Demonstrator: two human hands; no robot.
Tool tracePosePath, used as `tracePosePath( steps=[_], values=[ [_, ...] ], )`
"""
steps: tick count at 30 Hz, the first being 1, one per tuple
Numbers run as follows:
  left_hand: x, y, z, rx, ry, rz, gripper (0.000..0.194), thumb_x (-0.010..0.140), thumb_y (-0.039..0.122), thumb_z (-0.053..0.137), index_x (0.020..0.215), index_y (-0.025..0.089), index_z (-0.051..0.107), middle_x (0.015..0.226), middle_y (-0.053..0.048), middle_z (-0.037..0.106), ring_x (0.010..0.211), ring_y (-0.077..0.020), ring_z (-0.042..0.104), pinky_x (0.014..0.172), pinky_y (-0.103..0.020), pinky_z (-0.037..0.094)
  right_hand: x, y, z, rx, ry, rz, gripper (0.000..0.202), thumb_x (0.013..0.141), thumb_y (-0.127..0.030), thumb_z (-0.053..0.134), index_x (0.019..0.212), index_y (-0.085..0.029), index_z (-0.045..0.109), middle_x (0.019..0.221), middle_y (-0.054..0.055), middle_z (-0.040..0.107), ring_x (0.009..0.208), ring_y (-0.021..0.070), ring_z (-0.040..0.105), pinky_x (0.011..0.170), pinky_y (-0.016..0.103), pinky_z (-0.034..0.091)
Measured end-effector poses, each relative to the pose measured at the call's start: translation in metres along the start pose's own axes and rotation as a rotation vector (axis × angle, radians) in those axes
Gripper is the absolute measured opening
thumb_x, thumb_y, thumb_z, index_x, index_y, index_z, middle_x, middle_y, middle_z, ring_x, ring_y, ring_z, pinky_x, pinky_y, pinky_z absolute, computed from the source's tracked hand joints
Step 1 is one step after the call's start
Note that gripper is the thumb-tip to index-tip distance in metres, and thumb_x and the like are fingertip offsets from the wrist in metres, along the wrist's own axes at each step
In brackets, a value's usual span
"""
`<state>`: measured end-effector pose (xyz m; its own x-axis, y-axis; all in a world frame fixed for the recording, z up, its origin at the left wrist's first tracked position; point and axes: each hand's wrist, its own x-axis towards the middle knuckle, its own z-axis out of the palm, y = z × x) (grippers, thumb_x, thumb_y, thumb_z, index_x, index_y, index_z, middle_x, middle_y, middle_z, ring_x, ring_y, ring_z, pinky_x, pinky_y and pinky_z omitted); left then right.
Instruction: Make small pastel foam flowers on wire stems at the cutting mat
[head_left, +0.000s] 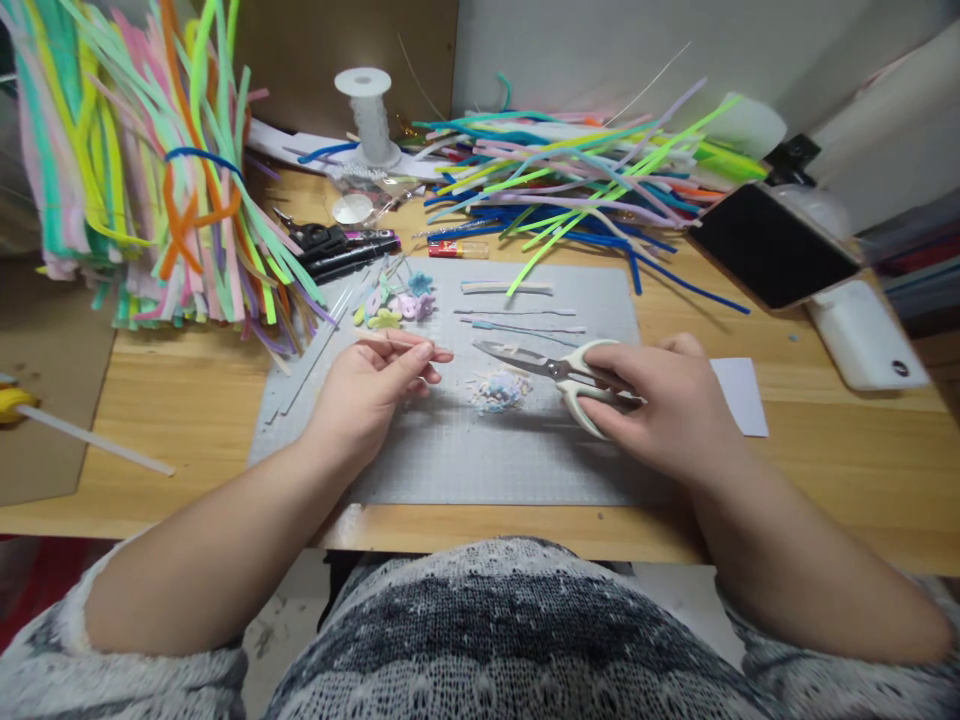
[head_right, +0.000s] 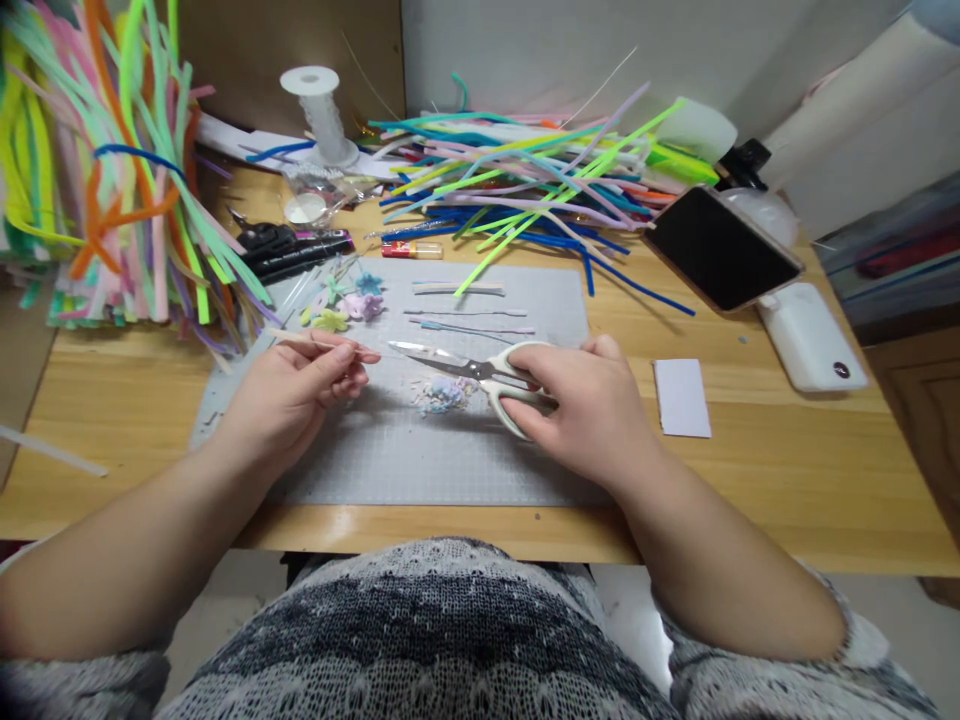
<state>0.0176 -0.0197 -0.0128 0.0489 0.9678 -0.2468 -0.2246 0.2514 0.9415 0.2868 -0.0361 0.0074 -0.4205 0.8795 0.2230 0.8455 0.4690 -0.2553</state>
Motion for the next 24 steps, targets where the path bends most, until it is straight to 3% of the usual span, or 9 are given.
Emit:
tracePosePath(
  steps=[12, 24],
  values=[
    [-0.0026, 0.0017, 0.0011, 0.012, -0.008, 0.032, 0.018, 0.073, 0.030, 0.075, 0.073, 0.015, 0.065, 0.078, -0.003, 0.072, 0.062, -0.0098, 0.061, 0.057, -0.020, 0.048, -0.0014, -0.0048, 0.0064, -0.128, 0.024, -0.054, 0.021, 0.082, -0.036, 0.061, 0.096, -0.021, 0.058, 0.083, 0.002, 0.071, 0.076, 0.0208, 0.064, 0.071, 0.035, 0.027],
    [-0.0031, 0.0060, 0.0052, -0.071, -0.013, -0.061, 0.021, 0.067, 0.028, 0.079, 0.070, 0.015, 0.063, 0.078, -0.005, 0.072, 0.060, -0.0093, 0.059, 0.054, -0.020, 0.045, -0.0001, -0.0066, 0.0062, -0.084, -0.086, -0.011, 0.018, 0.085, -0.037, 0.057, 0.095, -0.022, 0.059, 0.086, 0.003, 0.072, 0.077, 0.0214, 0.062, 0.069, 0.035, 0.027]
  ],
)
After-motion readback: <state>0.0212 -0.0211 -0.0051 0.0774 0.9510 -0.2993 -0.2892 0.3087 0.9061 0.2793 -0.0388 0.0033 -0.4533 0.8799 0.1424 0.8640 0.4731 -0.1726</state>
